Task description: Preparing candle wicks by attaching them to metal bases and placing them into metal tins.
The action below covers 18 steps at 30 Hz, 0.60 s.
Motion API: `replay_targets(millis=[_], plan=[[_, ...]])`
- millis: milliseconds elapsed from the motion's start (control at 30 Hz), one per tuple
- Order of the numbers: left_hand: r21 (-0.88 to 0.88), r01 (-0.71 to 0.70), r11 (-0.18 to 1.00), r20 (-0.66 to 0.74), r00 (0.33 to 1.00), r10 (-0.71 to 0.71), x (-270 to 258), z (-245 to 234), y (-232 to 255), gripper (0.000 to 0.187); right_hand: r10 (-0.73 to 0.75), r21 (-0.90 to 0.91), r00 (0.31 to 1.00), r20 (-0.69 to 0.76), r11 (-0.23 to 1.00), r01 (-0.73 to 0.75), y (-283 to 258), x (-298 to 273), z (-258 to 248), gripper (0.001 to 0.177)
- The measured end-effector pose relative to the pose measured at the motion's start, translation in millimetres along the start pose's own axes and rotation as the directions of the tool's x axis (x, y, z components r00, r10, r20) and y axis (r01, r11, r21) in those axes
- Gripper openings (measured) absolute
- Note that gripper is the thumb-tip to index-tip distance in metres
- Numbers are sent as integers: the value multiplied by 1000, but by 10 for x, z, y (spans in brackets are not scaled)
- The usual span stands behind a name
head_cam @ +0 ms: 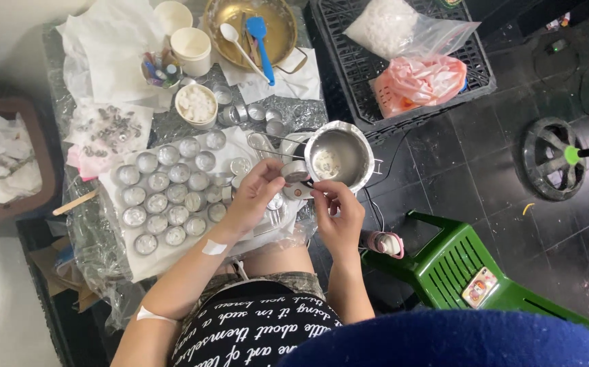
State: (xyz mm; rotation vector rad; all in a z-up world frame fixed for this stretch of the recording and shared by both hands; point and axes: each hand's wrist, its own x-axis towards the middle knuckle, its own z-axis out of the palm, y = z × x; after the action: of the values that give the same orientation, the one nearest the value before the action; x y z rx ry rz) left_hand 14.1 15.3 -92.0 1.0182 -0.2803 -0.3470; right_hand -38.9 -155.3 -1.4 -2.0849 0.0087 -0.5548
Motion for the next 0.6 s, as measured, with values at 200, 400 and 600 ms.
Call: replay_targets(millis=[200, 400, 600], plan=[[-427, 127, 895, -26, 988, -152, 128, 213, 44, 27, 50, 16, 999, -9, 999, -50, 28, 8, -25, 15], [-430, 108, 897, -49, 989, -143, 150, 368, 20, 25, 105, 101, 994, -44, 990, -100, 48, -34, -14, 12], [-201, -49, 978, -96, 995, 30, 93, 330, -380, 18, 215, 182, 976, -36, 962, -205, 71, -47, -6, 11]])
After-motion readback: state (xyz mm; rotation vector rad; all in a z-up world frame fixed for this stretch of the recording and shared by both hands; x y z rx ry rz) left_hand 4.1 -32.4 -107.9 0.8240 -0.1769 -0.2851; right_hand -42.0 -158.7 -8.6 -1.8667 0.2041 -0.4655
